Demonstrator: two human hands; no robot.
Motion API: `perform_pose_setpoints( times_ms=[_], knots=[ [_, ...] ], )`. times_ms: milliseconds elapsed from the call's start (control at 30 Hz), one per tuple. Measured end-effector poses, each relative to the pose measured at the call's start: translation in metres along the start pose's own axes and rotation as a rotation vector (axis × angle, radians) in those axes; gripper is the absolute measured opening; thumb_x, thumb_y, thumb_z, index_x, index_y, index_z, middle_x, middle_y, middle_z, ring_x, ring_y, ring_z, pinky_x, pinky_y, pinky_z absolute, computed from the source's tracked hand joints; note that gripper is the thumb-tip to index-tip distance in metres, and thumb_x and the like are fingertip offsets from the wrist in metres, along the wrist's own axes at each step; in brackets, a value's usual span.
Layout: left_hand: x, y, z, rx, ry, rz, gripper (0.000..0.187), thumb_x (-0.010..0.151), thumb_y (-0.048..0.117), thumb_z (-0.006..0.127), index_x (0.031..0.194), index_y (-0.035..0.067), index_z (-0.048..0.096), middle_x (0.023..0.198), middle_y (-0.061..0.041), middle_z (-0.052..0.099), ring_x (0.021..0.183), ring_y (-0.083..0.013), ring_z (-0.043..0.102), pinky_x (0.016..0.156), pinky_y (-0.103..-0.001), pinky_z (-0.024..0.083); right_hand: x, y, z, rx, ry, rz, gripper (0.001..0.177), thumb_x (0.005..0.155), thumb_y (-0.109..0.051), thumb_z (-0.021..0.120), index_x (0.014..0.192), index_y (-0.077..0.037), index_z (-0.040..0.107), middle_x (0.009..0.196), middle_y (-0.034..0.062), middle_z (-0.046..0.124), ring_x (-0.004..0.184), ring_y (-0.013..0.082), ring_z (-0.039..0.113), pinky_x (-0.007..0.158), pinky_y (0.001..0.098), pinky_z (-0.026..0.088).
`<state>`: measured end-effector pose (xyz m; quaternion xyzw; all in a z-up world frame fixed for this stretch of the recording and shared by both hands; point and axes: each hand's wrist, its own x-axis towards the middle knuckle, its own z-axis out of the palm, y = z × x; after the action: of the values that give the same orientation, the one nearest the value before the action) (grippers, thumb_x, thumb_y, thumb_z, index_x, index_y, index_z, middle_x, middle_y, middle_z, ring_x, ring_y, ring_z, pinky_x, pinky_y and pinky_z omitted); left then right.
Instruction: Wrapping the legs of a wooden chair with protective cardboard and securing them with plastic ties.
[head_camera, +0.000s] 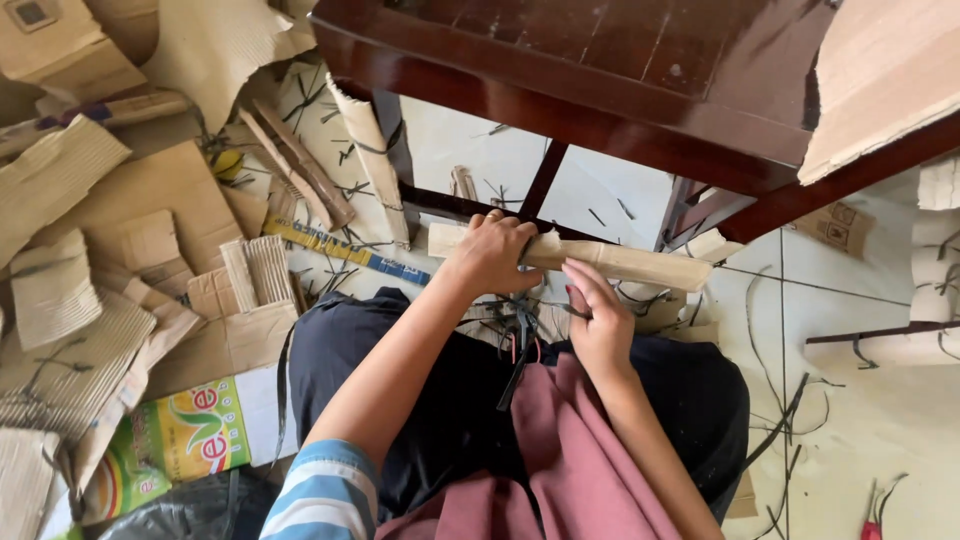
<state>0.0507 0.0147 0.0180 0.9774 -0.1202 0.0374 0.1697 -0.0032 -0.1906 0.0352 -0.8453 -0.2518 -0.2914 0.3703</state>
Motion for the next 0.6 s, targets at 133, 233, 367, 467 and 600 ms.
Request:
perform_pose_setpoints(
  times_ms=[133,233,367,467,600],
  knots=[
    [0.000,-0.002,-0.032,-0.055,-0.093,-0.052,0.084,0.075,0.086,0.050,0.115,0.016,0.072,0.102,-0.011,0.073,0.111,-0.0328,0.064,0.094,-0.043,0.044,-0.012,0.035,0.027,-0.176,0.009,-0.061,0.030,0.095,-0.023,0.075,0.123,-0.031,0.074,0.128,-0.0145,0.073,0.097,0.0166,0.073,0.072,0.0340,0.060],
    [-0.001,-0.015,-0.031,-0.061,-0.189,-0.083,0.094,0.081,0.090,0.032,0.116,0.014,0.075,0.102,-0.014,0.075,0.114,-0.0357,0.063,0.099,-0.048,0.042,-0.017,0.051,0.039,-0.193,0.090,-0.121,0.032,0.097,-0.026,0.073,0.129,-0.030,0.072,0.141,-0.0056,0.068,0.104,0.0150,0.073,0.073,0.0301,0.059],
    [0.013,-0.033,-0.020,-0.046,0.054,-0.022,0.073,0.092,0.076,0.038,0.102,0.012,0.070,0.094,-0.012,0.068,0.108,-0.0336,0.058,0.098,-0.048,0.040,-0.005,0.059,0.051,-0.338,0.056,-0.052,0.030,0.097,-0.033,0.075,0.127,-0.033,0.074,0.145,-0.0104,0.065,0.099,0.0181,0.074,0.071,0.0306,0.060],
    [0.026,-0.046,-0.013,-0.079,0.200,0.017,0.055,0.094,0.068,0.047,0.112,0.018,0.062,0.098,-0.005,0.058,0.110,-0.0286,0.052,0.102,-0.046,0.034,0.006,0.057,0.063,-0.353,0.012,-0.011,0.029,0.097,-0.027,0.076,0.126,-0.030,0.074,0.145,-0.0097,0.065,0.094,0.0226,0.075,0.068,0.0346,0.061],
    [0.028,-0.053,-0.006,-0.028,0.266,0.045,0.078,0.077,0.039,0.081,0.144,0.020,0.046,0.134,-0.004,0.047,0.133,-0.0295,0.041,0.117,-0.048,0.028,0.010,0.075,0.081,-0.257,-0.108,0.030,0.040,0.096,-0.022,0.074,0.135,-0.030,0.069,0.148,-0.0093,0.061,0.096,0.0310,0.072,0.070,0.0466,0.061]
  ],
)
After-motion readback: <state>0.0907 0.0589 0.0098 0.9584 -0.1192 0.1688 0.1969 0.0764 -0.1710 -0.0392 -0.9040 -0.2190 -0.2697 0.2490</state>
